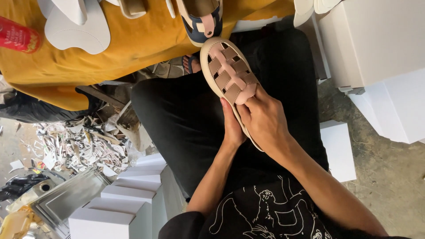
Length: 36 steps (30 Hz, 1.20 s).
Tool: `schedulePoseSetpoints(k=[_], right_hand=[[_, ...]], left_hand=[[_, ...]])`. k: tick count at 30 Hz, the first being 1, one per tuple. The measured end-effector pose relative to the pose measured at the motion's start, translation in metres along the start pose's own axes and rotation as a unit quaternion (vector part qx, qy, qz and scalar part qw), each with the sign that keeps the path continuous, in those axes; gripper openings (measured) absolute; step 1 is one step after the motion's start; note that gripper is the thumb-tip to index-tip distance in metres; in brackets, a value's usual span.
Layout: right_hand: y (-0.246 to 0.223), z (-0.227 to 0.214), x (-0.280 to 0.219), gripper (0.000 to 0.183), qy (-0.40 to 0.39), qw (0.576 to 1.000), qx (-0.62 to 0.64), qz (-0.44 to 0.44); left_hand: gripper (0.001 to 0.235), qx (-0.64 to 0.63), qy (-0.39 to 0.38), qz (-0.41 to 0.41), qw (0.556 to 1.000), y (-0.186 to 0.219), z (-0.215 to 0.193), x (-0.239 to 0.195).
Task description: Inserting foam insoles into various types of shoes including sandals and loafers.
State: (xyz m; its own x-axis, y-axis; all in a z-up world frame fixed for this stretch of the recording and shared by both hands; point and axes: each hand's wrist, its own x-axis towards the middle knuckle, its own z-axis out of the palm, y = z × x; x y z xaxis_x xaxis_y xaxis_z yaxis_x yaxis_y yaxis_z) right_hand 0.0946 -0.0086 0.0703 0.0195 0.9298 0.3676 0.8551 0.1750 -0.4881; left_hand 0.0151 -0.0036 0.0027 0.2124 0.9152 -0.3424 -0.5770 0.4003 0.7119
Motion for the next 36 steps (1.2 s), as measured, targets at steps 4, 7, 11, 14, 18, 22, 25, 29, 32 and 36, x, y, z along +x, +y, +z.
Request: schedulePoseSetpoints(k=[4,7,11,14,18,22,25,29,32,36], right_hand=[[0.011,0.011,-0.009,0.018,0.007,1.0,-0.016,-0.008],[0.003,0.007,0.002,0.022,0.027,1.0,0.0,0.002],[-0.004,0.0,0.005,0.022,0.029,0.999,0.004,0.017],[-0.005,-0.014,0.0,0.017,-0.028,0.998,-0.049,-0.006],[-0.028,-0.051,0.002,0.045,-0.128,0.99,-0.06,-0.019],[-0.052,-0.086,0.002,0.051,-0.166,0.985,0.045,0.015],[-0.051,-0.077,-0.019,0.038,-0.144,0.989,0.009,0.018],[-0.028,-0.047,-0.047,0.032,-0.123,0.99,-0.051,0.045],[-0.022,-0.04,-0.053,0.04,-0.116,0.99,-0.076,0.032],[-0.009,-0.042,-0.049,0.028,-0.16,0.986,-0.016,0.048]], left_hand=[[0.085,0.03,0.002,-0.012,0.999,0.011,0.01,-0.006],[0.087,0.08,-0.021,-0.022,0.996,0.015,0.013,-0.011],[0.086,0.062,-0.011,-0.028,0.998,0.012,0.011,-0.009],[0.086,0.065,-0.009,-0.051,0.997,0.036,0.025,-0.017],[0.088,0.091,-0.048,-0.04,0.994,0.056,0.039,-0.021],[0.077,0.022,-0.153,0.008,0.988,0.025,0.005,-0.016],[0.071,0.02,-0.12,0.024,0.992,0.013,-0.01,-0.008],[0.096,0.165,-0.043,-0.069,0.983,0.074,0.042,-0.026],[0.097,0.166,-0.034,-0.073,0.983,0.083,0.047,-0.027],[0.098,0.189,-0.029,-0.07,0.979,0.095,0.05,-0.025]])
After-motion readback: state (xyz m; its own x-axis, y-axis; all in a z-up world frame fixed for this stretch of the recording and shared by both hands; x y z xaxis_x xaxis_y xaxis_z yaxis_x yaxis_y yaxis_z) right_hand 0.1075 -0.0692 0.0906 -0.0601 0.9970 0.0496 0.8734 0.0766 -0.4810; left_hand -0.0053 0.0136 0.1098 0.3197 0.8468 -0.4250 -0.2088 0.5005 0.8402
